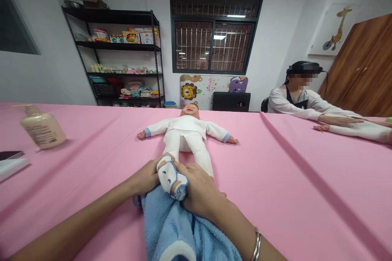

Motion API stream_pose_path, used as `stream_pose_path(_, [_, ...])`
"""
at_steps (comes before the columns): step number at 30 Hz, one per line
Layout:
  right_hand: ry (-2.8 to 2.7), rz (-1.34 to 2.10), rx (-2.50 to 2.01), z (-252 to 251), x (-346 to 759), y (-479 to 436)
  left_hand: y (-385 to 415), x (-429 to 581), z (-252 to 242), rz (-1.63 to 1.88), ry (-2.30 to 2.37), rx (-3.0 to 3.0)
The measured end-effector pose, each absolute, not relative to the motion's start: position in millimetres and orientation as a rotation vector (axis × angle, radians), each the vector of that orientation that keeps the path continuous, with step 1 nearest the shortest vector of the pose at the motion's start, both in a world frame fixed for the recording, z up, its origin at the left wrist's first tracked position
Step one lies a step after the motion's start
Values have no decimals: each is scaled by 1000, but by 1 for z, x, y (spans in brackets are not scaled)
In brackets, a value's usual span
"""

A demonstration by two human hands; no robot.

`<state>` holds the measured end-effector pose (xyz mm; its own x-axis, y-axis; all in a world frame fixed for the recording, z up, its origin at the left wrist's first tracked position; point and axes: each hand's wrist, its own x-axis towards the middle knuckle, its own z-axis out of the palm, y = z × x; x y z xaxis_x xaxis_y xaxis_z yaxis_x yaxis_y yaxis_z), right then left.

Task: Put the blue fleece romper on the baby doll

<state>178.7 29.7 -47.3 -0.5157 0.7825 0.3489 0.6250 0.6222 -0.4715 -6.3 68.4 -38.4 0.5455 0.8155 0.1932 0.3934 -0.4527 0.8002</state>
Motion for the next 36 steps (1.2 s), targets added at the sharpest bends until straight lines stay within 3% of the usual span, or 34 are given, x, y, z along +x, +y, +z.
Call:
stream_pose_path(6, [-2064,673,-1015,-40,178,25,78,-15,-35,717,807,1948])
stream_pose_path(13, [-1913,779,-1026,-31,175,24,72,-16,-27,655,775,1894])
stream_pose_path(19, [-1655,1140,-1088,-26,179,24,63,-7,-22,639,803,1891])
stream_pose_path(25, [-1317,1569,-1013,-28,178,19,59,-3,-27,971,1019,1992])
stream_pose_path(30, [-1367,1594,-1059,-20,174,12,63,-8,-26,1226,1176,2039])
stream_pose_path(36, [-1328,1631,-945,-11,173,7,82,-13,-36,1203,1168,1729])
